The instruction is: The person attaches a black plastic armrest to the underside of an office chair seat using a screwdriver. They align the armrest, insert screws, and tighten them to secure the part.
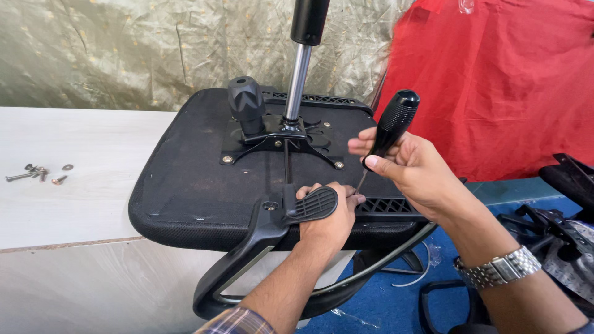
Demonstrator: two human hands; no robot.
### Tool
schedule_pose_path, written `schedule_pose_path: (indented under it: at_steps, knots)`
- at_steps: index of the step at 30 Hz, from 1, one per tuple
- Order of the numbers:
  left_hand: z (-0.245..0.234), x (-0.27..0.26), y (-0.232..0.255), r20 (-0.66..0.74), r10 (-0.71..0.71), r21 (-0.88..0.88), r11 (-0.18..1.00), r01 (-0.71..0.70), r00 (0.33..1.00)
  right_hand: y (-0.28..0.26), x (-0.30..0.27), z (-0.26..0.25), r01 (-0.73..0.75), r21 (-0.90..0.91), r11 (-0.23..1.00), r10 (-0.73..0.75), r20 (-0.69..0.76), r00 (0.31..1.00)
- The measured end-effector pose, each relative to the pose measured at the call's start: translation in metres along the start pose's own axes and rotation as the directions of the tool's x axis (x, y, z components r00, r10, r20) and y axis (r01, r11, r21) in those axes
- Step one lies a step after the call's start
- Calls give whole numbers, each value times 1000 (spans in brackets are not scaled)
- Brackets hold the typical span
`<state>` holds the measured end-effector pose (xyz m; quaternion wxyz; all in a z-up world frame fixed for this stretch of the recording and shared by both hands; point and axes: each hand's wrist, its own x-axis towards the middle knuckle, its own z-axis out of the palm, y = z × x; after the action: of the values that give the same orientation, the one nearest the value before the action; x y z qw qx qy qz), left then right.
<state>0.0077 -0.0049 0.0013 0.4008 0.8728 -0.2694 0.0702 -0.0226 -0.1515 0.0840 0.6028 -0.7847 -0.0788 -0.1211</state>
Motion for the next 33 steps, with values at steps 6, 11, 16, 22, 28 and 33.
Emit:
schedule_pose_path:
  at_steps: [6,11,16,22,28,33]
  knots:
    - [4,0,-4,-98,20,-159,987,-35,995,6,2,-7,-43,-70,997,38,-79,996]
    - [8,-1,-4,-105,-14,-158,987,-3,994,9,4,-3,-43,-107,993,30,-122,992]
    - [5,0,-6,-118,14,-151,988,-32,993,7,9,1,-38,-43,998,37,-36,999]
    - [3,0,-5,-91,0,-151,988,-14,996,12,10,-4,-71,79,994,72,-10,997]
    - [3,0,-5,-64,32,-93,995,-38,997,18,12,0,-69,-121,990,47,-181,982]
    - [5,1,-6,-55,20,-90,996,-25,998,21,15,8,-36,-157,987,6,-189,982]
